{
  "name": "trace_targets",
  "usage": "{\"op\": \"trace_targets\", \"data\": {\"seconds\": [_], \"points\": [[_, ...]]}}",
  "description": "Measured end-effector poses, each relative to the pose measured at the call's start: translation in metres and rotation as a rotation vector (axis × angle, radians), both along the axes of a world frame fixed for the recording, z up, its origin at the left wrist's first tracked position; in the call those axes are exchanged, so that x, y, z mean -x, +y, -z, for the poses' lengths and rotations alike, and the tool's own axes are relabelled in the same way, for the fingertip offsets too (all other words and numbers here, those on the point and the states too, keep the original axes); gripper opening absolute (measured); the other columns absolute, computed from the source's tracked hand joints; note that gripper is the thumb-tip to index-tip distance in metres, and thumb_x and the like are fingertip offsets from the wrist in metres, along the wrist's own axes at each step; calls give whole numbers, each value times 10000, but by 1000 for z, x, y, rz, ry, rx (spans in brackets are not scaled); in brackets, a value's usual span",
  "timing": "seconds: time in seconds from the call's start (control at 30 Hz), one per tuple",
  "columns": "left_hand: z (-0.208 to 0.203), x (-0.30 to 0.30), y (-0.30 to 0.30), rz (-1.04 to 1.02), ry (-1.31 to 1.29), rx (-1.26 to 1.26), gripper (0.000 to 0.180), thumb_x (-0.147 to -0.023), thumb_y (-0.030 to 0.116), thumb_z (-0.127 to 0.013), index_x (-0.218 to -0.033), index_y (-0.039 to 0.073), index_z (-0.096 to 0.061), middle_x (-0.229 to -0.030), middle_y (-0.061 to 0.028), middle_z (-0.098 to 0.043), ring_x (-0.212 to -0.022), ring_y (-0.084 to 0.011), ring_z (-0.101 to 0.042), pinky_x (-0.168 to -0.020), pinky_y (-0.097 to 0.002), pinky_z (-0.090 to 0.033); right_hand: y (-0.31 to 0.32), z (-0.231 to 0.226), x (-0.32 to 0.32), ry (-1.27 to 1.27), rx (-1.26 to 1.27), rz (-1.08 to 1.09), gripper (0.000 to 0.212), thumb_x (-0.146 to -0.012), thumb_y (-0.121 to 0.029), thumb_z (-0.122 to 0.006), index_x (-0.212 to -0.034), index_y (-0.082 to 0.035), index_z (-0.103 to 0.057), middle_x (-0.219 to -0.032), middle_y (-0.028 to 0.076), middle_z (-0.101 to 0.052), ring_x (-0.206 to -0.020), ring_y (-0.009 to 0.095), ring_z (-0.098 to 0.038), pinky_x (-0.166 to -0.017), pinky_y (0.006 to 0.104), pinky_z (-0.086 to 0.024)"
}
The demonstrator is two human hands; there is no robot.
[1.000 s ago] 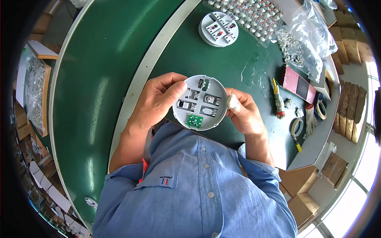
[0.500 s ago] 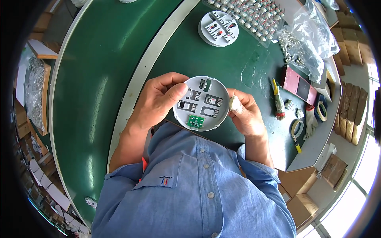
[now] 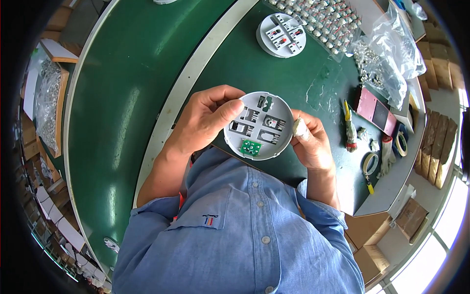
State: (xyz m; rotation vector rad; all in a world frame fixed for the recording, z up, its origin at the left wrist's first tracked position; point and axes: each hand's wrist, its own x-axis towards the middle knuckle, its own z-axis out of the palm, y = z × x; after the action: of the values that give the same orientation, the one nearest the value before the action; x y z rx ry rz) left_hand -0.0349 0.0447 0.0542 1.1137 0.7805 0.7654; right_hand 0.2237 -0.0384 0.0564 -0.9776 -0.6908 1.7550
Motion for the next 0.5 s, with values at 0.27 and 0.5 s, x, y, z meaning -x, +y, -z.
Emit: {"op": "trace_targets", "data": {"seconds": [0.27,0.5], "points": [[2,1,0,-8,1,-52,252,-1065,202,-687,-1143,-31,-744,-822,7,-628,-720,-58,-460,-644,-205,-344,1,-3,3,-27,12,11,514,-1042,-320,-738,-1346,89,-673,-1069,148,-765,-873,176,-712,-808,265,-575],[1,5,-3,-9,-38,-57,256,-1061,194,-685,-1151,-41,-732,-831,-5,-636,-732,-62,-474,-658,-208,-364,2,-3,3,-46,0,-20,513,-1045,-315,-737,-1357,88,-674,-1085,146,-765,-891,173,-707,-814,264,-576]]}}
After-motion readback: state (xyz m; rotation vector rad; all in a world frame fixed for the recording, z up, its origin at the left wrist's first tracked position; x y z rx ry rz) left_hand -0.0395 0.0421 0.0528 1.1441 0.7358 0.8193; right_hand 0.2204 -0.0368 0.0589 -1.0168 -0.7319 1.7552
